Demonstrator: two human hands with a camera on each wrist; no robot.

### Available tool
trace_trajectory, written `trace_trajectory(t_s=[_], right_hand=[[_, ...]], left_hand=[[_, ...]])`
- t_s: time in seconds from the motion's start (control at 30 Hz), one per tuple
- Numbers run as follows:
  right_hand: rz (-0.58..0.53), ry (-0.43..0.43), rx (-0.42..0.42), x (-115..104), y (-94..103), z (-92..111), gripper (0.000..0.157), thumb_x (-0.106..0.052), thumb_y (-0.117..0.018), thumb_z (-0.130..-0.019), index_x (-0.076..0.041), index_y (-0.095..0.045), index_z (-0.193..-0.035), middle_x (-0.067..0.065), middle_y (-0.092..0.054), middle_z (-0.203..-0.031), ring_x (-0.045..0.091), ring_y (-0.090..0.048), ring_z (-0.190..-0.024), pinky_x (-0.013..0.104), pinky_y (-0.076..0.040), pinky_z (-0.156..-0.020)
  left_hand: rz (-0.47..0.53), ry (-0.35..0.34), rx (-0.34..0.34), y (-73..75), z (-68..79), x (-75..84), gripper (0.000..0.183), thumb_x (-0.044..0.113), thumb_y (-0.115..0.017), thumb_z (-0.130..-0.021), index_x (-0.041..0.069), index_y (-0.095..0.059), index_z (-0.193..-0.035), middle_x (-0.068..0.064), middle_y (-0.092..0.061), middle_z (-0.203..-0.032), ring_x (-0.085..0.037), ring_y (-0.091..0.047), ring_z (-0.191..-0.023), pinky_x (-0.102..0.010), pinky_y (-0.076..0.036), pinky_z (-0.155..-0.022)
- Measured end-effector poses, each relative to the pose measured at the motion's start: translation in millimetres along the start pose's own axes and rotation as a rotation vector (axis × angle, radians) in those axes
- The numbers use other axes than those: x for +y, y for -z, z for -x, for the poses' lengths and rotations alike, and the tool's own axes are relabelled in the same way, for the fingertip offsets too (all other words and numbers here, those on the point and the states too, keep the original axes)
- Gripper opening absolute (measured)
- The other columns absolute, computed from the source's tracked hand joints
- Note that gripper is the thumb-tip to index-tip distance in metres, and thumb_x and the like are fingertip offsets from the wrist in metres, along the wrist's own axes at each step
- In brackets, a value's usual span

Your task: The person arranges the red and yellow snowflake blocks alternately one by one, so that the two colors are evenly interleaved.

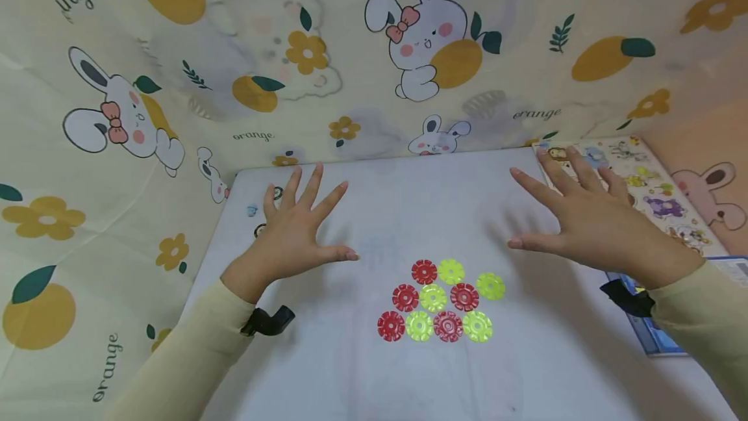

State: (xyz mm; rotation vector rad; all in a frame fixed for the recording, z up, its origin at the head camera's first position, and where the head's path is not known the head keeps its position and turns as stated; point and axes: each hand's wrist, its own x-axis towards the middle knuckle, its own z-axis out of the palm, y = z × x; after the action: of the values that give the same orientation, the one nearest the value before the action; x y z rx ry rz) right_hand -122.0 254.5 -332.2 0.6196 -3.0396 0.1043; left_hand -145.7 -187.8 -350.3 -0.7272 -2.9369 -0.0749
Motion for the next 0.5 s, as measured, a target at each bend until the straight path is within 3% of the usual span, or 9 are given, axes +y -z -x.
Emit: trace_trajectory(t_s=[0.17, 0.33, 0.5], right_hand=[[-0.178, 0.023, -0.016, -18, -22.3, -6, 0.108, -0.081, -0.058, -0.068, -0.036, -0.009, -0.154, 0.001, 0.004, -0.159, 0.03, 0.014, -0.142, 0.076, -0.004, -0.095], [-0.519, 0.041, -0.048, -33, -56.6, -12, 0.106, -0.07, -0.07, -0.069, -0.032, -0.017, -0.153, 0.001, -0.016, -0.157, 0.032, -0.013, -0.142, 0.065, -0.019, -0.102], [-0.771, -0.02, -0.096, -47, -95.7, -14, 0.086, -0.052, -0.076, -0.075, -0.025, -0.038, -0.147, 0.002, -0.042, -0.143, 0.028, -0.042, -0.125, 0.053, -0.038, -0.097]], left_hand=[[0.123, -0.005, 0.015, -24.0, 2.9, 10.3, 0.108, 0.091, -0.045, -0.064, 0.041, -0.01, -0.152, -0.001, 0.004, -0.16, -0.03, 0.01, -0.142, -0.07, 0.004, -0.099], [0.361, 0.009, 0.027, -59.8, 4.0, 28.0, 0.099, 0.08, -0.056, -0.071, 0.039, -0.017, -0.152, 0.004, -0.011, -0.159, -0.025, -0.01, -0.142, -0.063, -0.009, -0.1], [0.542, 0.028, -0.015, -98.7, 2.3, 59.4, 0.082, 0.07, -0.059, -0.079, 0.032, -0.036, -0.148, 0.007, -0.038, -0.147, -0.017, -0.032, -0.132, -0.054, -0.025, -0.096]])
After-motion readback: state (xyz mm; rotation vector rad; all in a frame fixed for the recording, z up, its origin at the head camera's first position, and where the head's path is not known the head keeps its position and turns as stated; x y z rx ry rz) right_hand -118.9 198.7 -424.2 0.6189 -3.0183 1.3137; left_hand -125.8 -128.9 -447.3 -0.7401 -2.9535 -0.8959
